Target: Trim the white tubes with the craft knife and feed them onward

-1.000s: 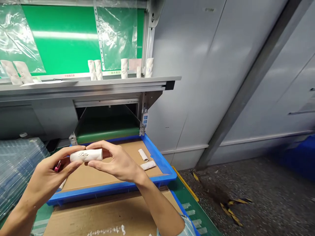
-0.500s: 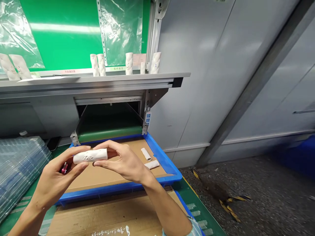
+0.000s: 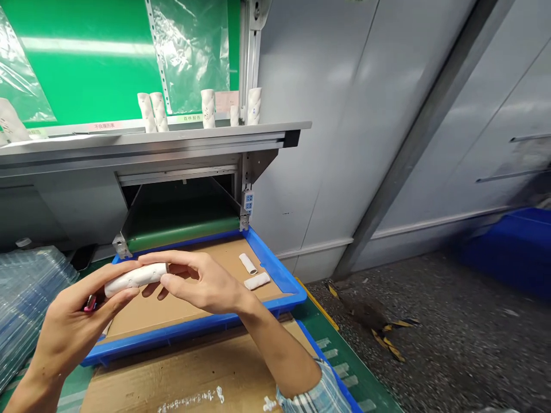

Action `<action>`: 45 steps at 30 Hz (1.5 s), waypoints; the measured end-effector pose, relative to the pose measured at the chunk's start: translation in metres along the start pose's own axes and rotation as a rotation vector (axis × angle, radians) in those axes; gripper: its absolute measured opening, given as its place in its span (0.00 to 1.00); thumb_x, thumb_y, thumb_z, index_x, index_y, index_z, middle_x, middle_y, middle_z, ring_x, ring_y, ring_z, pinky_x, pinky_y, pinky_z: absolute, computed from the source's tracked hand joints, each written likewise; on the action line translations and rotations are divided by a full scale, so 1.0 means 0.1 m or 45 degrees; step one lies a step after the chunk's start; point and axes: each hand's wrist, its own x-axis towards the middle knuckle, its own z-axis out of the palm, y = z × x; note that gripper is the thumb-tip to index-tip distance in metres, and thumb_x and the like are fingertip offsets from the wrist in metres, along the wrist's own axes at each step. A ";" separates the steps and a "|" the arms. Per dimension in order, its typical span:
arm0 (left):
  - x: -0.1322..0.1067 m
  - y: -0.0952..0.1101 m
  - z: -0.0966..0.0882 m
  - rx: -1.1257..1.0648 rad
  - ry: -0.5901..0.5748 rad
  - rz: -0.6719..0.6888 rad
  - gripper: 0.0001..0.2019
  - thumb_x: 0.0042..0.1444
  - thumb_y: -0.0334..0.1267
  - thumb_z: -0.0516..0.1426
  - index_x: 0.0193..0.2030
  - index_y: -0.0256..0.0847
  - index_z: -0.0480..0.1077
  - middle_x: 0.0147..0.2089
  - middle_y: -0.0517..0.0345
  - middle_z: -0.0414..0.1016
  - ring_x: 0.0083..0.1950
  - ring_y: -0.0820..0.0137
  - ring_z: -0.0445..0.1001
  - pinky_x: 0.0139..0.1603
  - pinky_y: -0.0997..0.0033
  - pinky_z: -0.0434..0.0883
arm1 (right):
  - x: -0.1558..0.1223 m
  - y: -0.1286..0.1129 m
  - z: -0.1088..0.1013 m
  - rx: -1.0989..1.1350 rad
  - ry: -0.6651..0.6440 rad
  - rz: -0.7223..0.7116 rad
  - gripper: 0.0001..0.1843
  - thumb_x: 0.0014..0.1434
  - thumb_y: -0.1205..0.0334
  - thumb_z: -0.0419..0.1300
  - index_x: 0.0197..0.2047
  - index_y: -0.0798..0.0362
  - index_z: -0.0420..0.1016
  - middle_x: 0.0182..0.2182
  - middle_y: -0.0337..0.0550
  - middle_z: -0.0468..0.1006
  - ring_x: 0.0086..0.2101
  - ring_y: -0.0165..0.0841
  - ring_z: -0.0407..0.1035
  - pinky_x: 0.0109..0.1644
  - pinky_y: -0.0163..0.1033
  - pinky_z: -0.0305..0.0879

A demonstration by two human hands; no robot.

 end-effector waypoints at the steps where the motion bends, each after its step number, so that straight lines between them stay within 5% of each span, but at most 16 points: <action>1: 0.00 0.00 0.00 0.016 -0.006 0.028 0.15 0.71 0.47 0.65 0.61 0.52 0.80 0.56 0.58 0.88 0.48 0.69 0.85 0.47 0.78 0.78 | 0.00 0.00 0.00 0.013 -0.004 -0.019 0.23 0.72 0.53 0.66 0.66 0.51 0.81 0.49 0.48 0.86 0.47 0.38 0.82 0.51 0.43 0.81; 7: -0.03 0.00 0.00 0.127 0.009 0.097 0.16 0.72 0.43 0.64 0.64 0.50 0.78 0.50 0.58 0.86 0.30 0.76 0.72 0.32 0.77 0.71 | 0.02 0.02 0.00 0.018 0.033 -0.045 0.24 0.70 0.49 0.67 0.64 0.51 0.83 0.54 0.50 0.86 0.47 0.40 0.81 0.53 0.46 0.81; 24: -0.09 0.06 0.03 0.122 0.069 0.199 0.20 0.71 0.35 0.65 0.67 0.54 0.76 0.49 0.61 0.84 0.39 0.75 0.77 0.44 0.77 0.72 | 0.01 0.04 0.00 0.055 0.023 -0.104 0.24 0.70 0.48 0.68 0.63 0.50 0.84 0.55 0.50 0.85 0.46 0.38 0.80 0.50 0.43 0.81; 29: -0.09 0.04 0.03 0.146 0.082 0.185 0.19 0.70 0.35 0.66 0.66 0.52 0.77 0.48 0.60 0.84 0.37 0.75 0.77 0.41 0.77 0.72 | 0.02 -0.02 0.03 0.039 0.119 -0.011 0.26 0.75 0.41 0.60 0.58 0.52 0.87 0.49 0.49 0.87 0.40 0.36 0.80 0.49 0.43 0.81; 37: -0.07 0.01 0.02 0.135 0.053 0.174 0.18 0.72 0.39 0.65 0.66 0.51 0.76 0.51 0.59 0.85 0.39 0.73 0.79 0.42 0.75 0.73 | 0.02 0.02 0.03 0.071 0.088 -0.060 0.19 0.71 0.56 0.65 0.61 0.52 0.84 0.51 0.48 0.86 0.42 0.35 0.80 0.48 0.41 0.81; 41: -0.06 0.02 0.04 0.167 0.053 0.143 0.16 0.72 0.43 0.64 0.64 0.52 0.77 0.53 0.60 0.86 0.42 0.72 0.82 0.44 0.77 0.75 | 0.02 0.04 0.04 0.024 0.040 -0.081 0.23 0.66 0.63 0.67 0.64 0.50 0.81 0.52 0.46 0.85 0.44 0.36 0.81 0.48 0.41 0.81; 45: -0.03 0.03 0.02 0.248 -0.011 0.102 0.19 0.74 0.51 0.61 0.67 0.51 0.73 0.57 0.58 0.85 0.48 0.68 0.85 0.45 0.76 0.78 | 0.03 0.06 0.07 -0.221 0.202 -0.126 0.23 0.66 0.64 0.71 0.63 0.48 0.80 0.53 0.44 0.85 0.45 0.34 0.81 0.51 0.39 0.80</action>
